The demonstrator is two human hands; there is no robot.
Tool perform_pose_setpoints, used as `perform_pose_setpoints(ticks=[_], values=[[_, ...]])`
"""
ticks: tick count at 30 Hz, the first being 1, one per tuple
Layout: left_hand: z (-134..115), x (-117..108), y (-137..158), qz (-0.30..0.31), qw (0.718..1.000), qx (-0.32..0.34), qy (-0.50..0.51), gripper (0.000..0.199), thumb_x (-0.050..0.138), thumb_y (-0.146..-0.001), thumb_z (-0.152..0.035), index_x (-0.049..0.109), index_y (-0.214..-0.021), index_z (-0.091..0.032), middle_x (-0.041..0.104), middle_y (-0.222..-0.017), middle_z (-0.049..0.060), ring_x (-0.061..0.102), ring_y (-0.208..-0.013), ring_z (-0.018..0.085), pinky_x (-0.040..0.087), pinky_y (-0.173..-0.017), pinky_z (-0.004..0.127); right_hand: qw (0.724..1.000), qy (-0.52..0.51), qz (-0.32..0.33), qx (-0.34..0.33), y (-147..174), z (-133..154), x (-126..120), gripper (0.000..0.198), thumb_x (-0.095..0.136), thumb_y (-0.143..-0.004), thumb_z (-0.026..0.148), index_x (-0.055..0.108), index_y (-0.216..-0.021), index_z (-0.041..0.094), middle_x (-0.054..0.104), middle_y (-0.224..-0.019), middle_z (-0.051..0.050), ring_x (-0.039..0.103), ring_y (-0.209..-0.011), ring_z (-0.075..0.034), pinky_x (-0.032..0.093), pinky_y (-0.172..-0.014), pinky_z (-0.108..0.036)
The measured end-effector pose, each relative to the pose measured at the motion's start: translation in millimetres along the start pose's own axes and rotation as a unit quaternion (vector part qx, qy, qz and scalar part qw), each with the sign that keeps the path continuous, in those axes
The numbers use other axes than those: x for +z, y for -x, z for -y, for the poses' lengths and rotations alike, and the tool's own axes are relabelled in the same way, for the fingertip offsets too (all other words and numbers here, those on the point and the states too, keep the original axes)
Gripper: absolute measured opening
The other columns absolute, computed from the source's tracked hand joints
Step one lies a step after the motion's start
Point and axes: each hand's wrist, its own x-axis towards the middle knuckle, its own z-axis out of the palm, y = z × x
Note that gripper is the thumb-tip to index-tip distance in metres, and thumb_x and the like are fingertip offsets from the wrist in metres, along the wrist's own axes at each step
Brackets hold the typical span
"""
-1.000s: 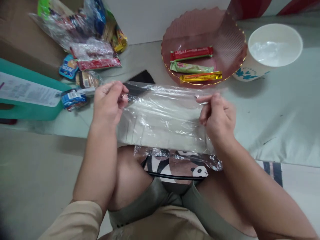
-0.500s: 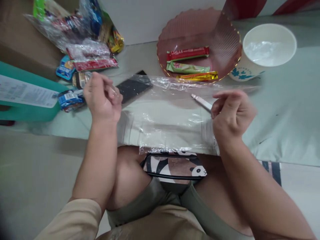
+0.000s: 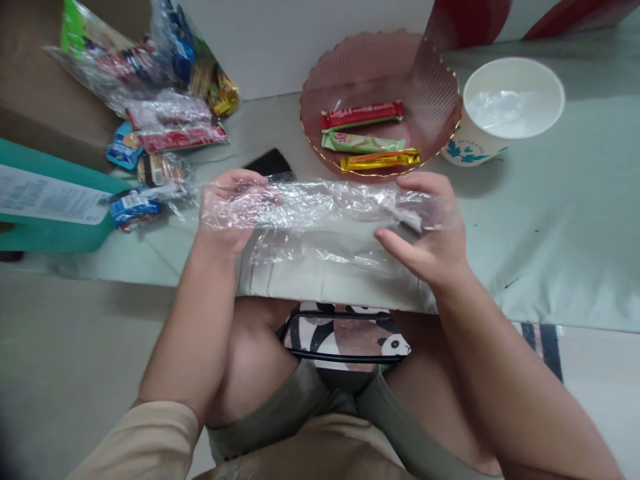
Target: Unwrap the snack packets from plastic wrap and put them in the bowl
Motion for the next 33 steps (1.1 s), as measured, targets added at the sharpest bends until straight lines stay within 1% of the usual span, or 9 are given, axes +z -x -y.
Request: perform_pose_setpoints(ticks=[3, 8, 13, 17, 20, 23, 28, 31, 33], values=[[-3, 0, -2, -0.010, 1.000, 0.005, 0.012, 0.027, 0.093, -0.068, -0.041, 0.078, -0.078, -0.023, 0.072, -0.069, -0.002, 0.072, -0.061, 0.014, 0.058, -0.056, 0.024, 0.996, 0.047, -0.002, -0.074, -2, -1, 4, 0.007, 0.074, -0.082, 0.025, 0.068, -0.086, 0.024, 0.073, -0.105, -0.007, 0.072, -0.099, -0.023, 0.057, -0.091, -0.045], [-7, -7, 0, 0.018, 0.997, -0.055, -0.046, 0.033, 0.094, -0.067, -0.045, 0.076, -0.078, -0.020, 0.064, -0.056, -0.003, 0.061, -0.043, 0.011, 0.048, -0.037, 0.021, 0.982, -0.091, -0.143, -0.081, -4, 7, 7, 0.025, 0.080, -0.078, 0.039, 0.063, -0.079, 0.021, 0.072, -0.087, -0.004, 0.070, -0.078, -0.019, 0.056, -0.063, -0.034], [-20, -8, 2, 0.019, 0.998, -0.060, 0.032, 0.037, 0.098, -0.060, -0.040, 0.073, -0.077, -0.019, 0.056, -0.052, -0.007, 0.047, -0.034, 0.006, 0.036, -0.029, 0.019, 0.966, -0.152, -0.204, 0.048, -5, 12, 11, 0.016, 0.075, -0.071, 0.017, 0.059, -0.072, 0.020, 0.070, -0.087, -0.003, 0.051, -0.053, -0.008, 0.027, -0.034, -0.017], [-24, -11, 0, 0.009, 0.992, -0.058, 0.108, 0.041, 0.100, -0.054, -0.037, 0.067, -0.074, -0.023, 0.062, -0.061, -0.005, 0.050, -0.045, 0.007, 0.042, -0.039, 0.020, 0.942, -0.229, -0.197, 0.149, -9, 5, 9, 0.031, 0.078, -0.065, 0.019, 0.046, -0.066, 0.019, 0.069, -0.103, -0.002, 0.045, -0.055, -0.004, 0.021, -0.039, -0.015], [-20, -15, -2, -0.015, 0.995, -0.062, 0.073, 0.041, 0.098, -0.055, -0.041, 0.063, -0.066, -0.023, 0.063, -0.065, -0.002, 0.055, -0.053, 0.009, 0.044, -0.047, 0.024, 0.951, -0.212, -0.192, 0.113, -12, -2, 4, 0.040, 0.079, -0.064, 0.028, 0.040, -0.065, 0.019, 0.066, -0.105, -0.004, 0.061, -0.081, -0.014, 0.037, -0.055, -0.021], [-15, -18, -3, 0.002, 0.998, -0.057, 0.024, 0.041, 0.093, -0.059, -0.047, 0.062, -0.063, -0.021, 0.062, -0.071, 0.002, 0.060, -0.061, 0.013, 0.046, -0.054, 0.027, 0.955, -0.203, -0.192, 0.101, -15, -3, 1, 0.041, 0.074, -0.058, 0.028, 0.034, -0.062, 0.019, 0.064, -0.101, -0.004, 0.061, -0.098, -0.021, 0.046, -0.073, -0.032], [-14, -18, -6, -0.010, 0.997, -0.071, -0.014, 0.044, 0.084, -0.066, -0.061, 0.067, -0.065, -0.020, 0.066, -0.077, 0.005, 0.064, -0.068, 0.017, 0.050, -0.058, 0.029, 0.908, -0.309, -0.167, 0.228, -19, 7, -3, 0.042, 0.065, -0.054, 0.027, 0.024, -0.064, 0.020, 0.058, -0.099, -0.006, 0.054, -0.078, -0.018, 0.045, -0.068, -0.036], [-14, -15, -8, -0.022, 0.997, -0.079, -0.009, 0.059, 0.062, -0.085, -0.073, 0.067, -0.061, -0.020, 0.064, -0.070, 0.006, 0.067, -0.070, 0.019, 0.053, -0.060, 0.030, 0.906, -0.314, -0.140, 0.247, -18, 14, -6, 0.036, 0.060, -0.064, 0.043, 0.033, -0.059, 0.020, 0.056, -0.093, -0.008, 0.052, -0.068, -0.017, 0.043, -0.061, -0.036], [-12, -13, -8, -0.026, 0.997, -0.065, -0.016, 0.063, 0.060, -0.089, -0.071, 0.067, -0.054, -0.019, 0.062, -0.064, 0.006, 0.067, -0.068, 0.017, 0.053, -0.060, 0.028, 0.914, -0.284, -0.113, 0.268, -15, 19, -5, 0.047, 0.058, -0.072, 0.058, 0.039, -0.054, 0.020, 0.056, -0.092, -0.008, 0.053, -0.063, -0.015, 0.043, -0.059, -0.036]])
